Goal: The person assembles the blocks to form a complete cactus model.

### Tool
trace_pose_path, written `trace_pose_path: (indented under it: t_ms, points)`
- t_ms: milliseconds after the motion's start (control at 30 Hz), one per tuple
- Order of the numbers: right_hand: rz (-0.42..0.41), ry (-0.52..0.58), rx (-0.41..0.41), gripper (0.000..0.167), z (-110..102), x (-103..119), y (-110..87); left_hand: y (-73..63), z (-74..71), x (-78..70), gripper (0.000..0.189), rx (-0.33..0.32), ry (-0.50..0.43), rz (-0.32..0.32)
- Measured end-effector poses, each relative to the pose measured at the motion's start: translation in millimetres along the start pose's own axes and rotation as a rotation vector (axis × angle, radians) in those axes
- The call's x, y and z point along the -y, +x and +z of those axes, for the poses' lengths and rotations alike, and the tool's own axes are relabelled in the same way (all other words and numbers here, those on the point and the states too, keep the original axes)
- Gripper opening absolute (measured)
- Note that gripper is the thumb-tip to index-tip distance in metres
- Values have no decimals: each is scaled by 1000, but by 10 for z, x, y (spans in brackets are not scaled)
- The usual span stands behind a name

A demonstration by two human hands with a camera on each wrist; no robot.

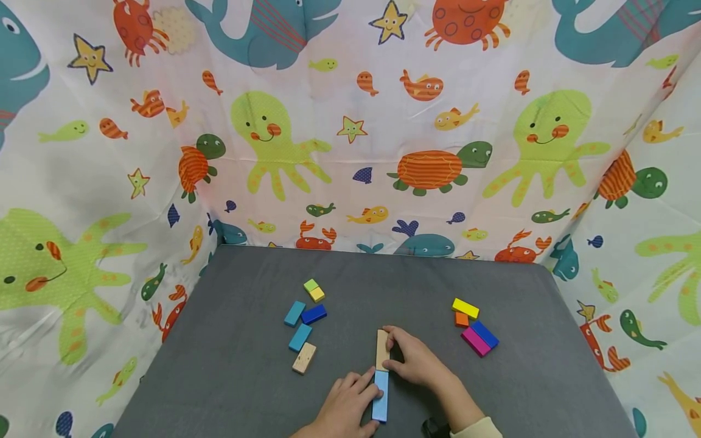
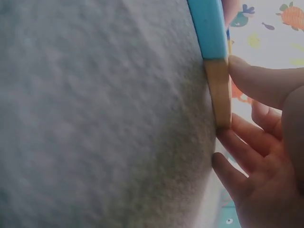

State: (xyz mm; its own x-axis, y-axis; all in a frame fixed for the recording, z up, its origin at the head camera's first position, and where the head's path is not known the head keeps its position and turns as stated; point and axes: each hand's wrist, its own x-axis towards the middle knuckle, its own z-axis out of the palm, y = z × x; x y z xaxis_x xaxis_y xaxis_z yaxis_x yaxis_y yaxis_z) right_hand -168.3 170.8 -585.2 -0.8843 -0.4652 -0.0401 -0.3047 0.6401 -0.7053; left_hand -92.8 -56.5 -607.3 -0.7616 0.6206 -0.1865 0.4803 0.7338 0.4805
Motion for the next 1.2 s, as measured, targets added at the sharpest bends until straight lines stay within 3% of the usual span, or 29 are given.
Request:
trace_pose_path:
  t_ms: [733, 933, 1033, 1200]
  points:
    - [-1, 14, 1, 29, 50, 21, -20, 7, 4, 4, 42, -12, 12, 0]
    - [1, 12, -2, 28, 51, 23, -24, -2, -30, 7, 46, -13, -44, 4]
    - [-7, 10, -6, 27, 55, 27, -31, 20, -48, 27, 47, -37, -59, 26]
    - [-32, 4, -23, 28, 59, 34, -48, 60, -63, 18, 46, -135, -24, 63]
